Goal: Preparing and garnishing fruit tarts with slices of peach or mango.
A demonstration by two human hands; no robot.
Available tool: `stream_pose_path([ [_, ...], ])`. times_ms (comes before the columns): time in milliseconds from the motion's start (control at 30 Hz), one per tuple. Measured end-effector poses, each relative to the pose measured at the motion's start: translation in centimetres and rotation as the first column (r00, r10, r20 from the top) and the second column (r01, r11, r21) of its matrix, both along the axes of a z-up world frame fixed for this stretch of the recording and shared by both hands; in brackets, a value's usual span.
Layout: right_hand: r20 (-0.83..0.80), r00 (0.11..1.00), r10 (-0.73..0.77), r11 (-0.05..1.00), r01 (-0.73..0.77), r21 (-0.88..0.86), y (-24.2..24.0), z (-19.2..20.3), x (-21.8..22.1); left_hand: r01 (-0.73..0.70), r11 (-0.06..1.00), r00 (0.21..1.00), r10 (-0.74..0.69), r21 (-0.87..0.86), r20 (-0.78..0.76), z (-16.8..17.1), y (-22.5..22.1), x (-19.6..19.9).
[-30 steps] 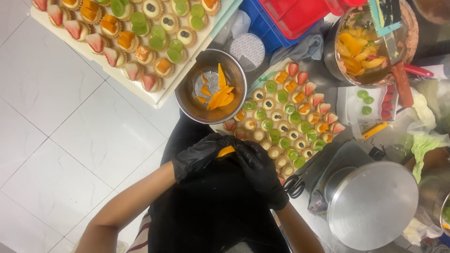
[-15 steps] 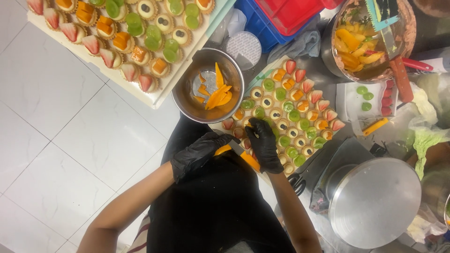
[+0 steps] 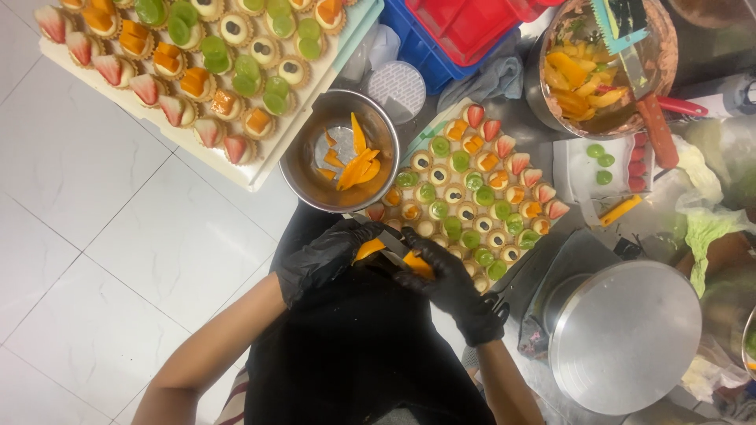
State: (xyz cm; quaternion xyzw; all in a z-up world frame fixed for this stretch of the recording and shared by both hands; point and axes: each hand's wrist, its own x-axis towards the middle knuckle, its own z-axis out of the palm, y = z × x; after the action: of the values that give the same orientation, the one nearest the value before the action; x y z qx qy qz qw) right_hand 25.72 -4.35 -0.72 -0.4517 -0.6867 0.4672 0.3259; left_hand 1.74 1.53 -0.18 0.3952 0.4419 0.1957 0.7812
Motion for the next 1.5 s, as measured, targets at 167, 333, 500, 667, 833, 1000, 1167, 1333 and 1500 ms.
stream_pose_path([
  [167,-0.064,0.957,-0.282,0.894,0.237,-0.381,-3.3,-1.8,1.0,-0.041,0.911,0.924,0.190,-0.410,0.331,-1.3,0.2,1.8],
  [333,-0.024,0.850,-0.527,0.529,0.306,-0.791,-4.6,1.7,1.3,-0.039,0.895,0.908,0.218,-0.445,0.358,0.2,0.1,3.6],
  [500,-0.149,0.949,-0.276,0.950,0.246,-0.192,-4.1,2.8,0.2,-0.045,0.936,0.927,0.170,-0.350,0.335,0.5,-0.2,4.2],
  [667,-0.107,0.928,-0.356,0.844,0.271,-0.463,-4.0,5.1,-0.2,0.032,0.977,0.916,0.056,-0.211,0.397,-2.6,-1.5,4.3],
  [833,0.009,0.953,-0.301,0.893,0.285,-0.347,-3.9,3.9,-0.2,0.035,0.985,0.926,0.030,-0.166,0.376,-3.0,-1.6,4.3],
  [1000,0.120,0.962,-0.245,0.964,0.255,-0.072,-3.4,5.3,-0.7,0.035,0.931,0.987,0.026,-0.364,0.160,-0.5,-0.6,3.8],
  [1167,0.370,0.850,-0.374,0.886,0.210,0.413,-3.4,4.2,-1.4,0.139,0.985,0.990,-0.135,-0.105,0.042,-2.5,-1.2,3.4],
  [1333,0.431,0.832,-0.350,0.931,0.258,0.258,-5.2,1.0,-1.3,0.184,0.982,0.979,-0.180,-0.039,0.096,-2.7,-1.9,3.8],
  [1500,0.160,0.894,-0.419,0.863,0.446,-0.236,-5.2,-2.6,0.4,0.048,0.883,0.984,0.039,-0.467,0.175,-4.9,-2.4,3.2],
])
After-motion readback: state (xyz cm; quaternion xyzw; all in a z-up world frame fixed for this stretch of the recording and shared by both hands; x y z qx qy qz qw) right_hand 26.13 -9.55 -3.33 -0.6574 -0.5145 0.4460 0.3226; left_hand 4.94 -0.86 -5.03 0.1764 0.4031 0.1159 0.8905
